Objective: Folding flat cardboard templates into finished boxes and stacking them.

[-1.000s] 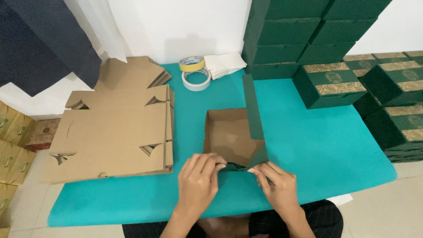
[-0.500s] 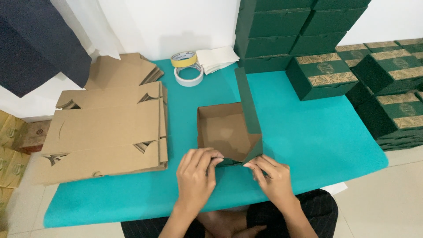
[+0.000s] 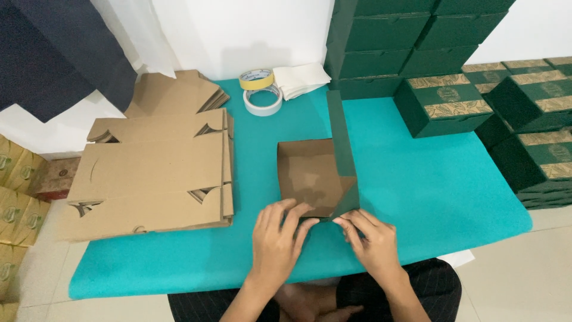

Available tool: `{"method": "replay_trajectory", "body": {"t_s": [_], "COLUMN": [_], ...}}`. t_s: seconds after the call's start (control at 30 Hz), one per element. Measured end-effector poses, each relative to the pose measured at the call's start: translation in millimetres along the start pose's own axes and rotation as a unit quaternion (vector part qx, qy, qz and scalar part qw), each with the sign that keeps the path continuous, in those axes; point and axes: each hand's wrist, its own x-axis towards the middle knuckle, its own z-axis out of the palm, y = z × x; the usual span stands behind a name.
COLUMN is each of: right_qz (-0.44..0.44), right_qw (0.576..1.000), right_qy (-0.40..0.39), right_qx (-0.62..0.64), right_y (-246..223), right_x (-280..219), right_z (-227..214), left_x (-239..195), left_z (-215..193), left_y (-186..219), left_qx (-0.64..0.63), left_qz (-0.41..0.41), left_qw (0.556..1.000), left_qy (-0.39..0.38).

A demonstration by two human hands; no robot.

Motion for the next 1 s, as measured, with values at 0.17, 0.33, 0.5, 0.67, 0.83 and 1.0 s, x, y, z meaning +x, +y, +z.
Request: {"method": "replay_trajectory", "body": {"t_s": [0.17,0.33,0.5,0.67,0.83,1.0], "right_qz": [0.056,0.091,0.185,0.203,0.265,0.279], "right_qw": [0.998,0.994,0.982,0.978,0.949,0.927], "right_qy": [0.019,0.051,0.014,0.01,0.058,-0.02], "right_qx": [-0.016,-0.015,0.026,0.036,0.158,0.251], "right_y": [4,6,16,13,20,4], "right_x": [-2,3,17,31,27,24], "right_z": [-1,-8,-28,-31,-14,-5], "left_x": [1,-4,8,1,-17,-32], "left_z": [-15,-21,-30,-17,-17,-16], "left_y": [4,13,0,-15,-5,-8], "left_qx": [0.035,0.027,-0.113,-0.184,-0.115,-0.176], "left_qz": [-0.001,0.05,-0.112,-0.292,-0.311,-0.282], "left_qw": [0.999,0.998,0.987,0.936,0.939,0.942], "left_qy": [0.007,-0.022,0.017,-0.074,-0.087,-0.047]}}
